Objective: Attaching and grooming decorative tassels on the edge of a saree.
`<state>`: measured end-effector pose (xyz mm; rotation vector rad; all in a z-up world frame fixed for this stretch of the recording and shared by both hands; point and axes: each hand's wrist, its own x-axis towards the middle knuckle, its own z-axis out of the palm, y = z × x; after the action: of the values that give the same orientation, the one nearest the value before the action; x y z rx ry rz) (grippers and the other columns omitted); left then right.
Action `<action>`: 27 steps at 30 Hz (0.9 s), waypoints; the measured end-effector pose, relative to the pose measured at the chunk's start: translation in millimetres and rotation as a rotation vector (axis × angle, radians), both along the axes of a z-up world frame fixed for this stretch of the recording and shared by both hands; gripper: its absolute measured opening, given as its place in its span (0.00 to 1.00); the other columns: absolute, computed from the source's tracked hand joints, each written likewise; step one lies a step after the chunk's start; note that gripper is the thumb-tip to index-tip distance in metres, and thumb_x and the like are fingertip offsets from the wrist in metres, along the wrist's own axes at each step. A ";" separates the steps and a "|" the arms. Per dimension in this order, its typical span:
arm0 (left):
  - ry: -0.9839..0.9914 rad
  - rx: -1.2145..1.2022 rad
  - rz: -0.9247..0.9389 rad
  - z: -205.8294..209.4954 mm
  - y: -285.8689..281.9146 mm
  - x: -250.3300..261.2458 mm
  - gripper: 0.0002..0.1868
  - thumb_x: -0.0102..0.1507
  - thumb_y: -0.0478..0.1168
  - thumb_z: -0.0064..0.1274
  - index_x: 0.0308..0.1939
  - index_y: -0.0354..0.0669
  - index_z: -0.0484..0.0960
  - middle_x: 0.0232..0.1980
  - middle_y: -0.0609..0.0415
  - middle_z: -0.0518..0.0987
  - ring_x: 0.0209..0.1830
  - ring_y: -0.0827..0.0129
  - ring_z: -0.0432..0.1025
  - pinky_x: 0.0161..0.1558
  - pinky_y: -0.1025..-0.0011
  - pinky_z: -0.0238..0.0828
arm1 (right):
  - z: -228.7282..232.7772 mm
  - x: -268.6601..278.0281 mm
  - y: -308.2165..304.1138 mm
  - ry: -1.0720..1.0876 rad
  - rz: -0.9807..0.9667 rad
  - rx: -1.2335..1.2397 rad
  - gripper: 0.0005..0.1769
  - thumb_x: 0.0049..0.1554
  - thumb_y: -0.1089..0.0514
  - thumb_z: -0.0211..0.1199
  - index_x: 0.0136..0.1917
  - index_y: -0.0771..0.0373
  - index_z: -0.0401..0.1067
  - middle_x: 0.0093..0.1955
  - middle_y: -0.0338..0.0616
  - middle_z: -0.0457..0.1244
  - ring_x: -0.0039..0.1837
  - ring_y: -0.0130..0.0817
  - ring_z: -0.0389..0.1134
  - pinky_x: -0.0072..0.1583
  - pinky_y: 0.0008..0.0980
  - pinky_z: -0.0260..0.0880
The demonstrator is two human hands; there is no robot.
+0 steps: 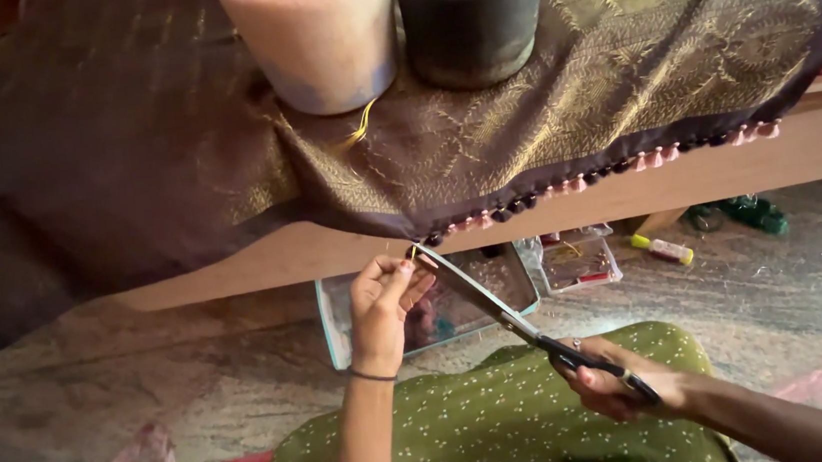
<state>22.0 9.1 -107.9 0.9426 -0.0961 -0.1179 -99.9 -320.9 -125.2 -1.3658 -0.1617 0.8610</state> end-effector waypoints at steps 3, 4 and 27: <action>0.044 0.017 0.025 13.5 -4.1 -5.9 0.02 0.68 0.32 0.50 0.40 0.37 0.76 0.46 0.44 0.83 0.44 0.62 0.81 0.43 0.69 0.77 | 5.4 3.2 7.0 0.010 -0.012 -0.001 0.34 0.52 0.28 0.66 0.50 0.58 0.61 0.26 0.31 0.54 0.26 0.23 0.55 0.28 0.26 0.55; 0.063 0.014 0.045 19.4 -5.5 -6.6 0.02 0.68 0.33 0.49 0.39 0.38 0.75 0.45 0.45 0.83 0.44 0.63 0.81 0.38 0.70 0.75 | 9.1 5.6 10.1 0.038 -0.023 0.000 0.31 0.54 0.31 0.65 0.51 0.58 0.60 0.25 0.31 0.53 0.25 0.24 0.53 0.28 0.26 0.53; -0.146 0.513 0.151 -24.9 -2.6 68.4 0.12 0.62 0.37 0.63 0.47 0.34 0.84 0.45 0.54 0.83 0.43 0.73 0.75 0.49 0.75 0.72 | -17.5 29.1 -48.7 0.038 -0.029 -0.434 0.31 0.54 0.35 0.63 0.58 0.60 0.62 0.28 0.39 0.61 0.26 0.30 0.61 0.28 0.31 0.62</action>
<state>90.4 6.5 -132.8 1.4666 -0.1320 0.0714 -70.8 -369.6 -142.7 -1.7484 0.0810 0.9311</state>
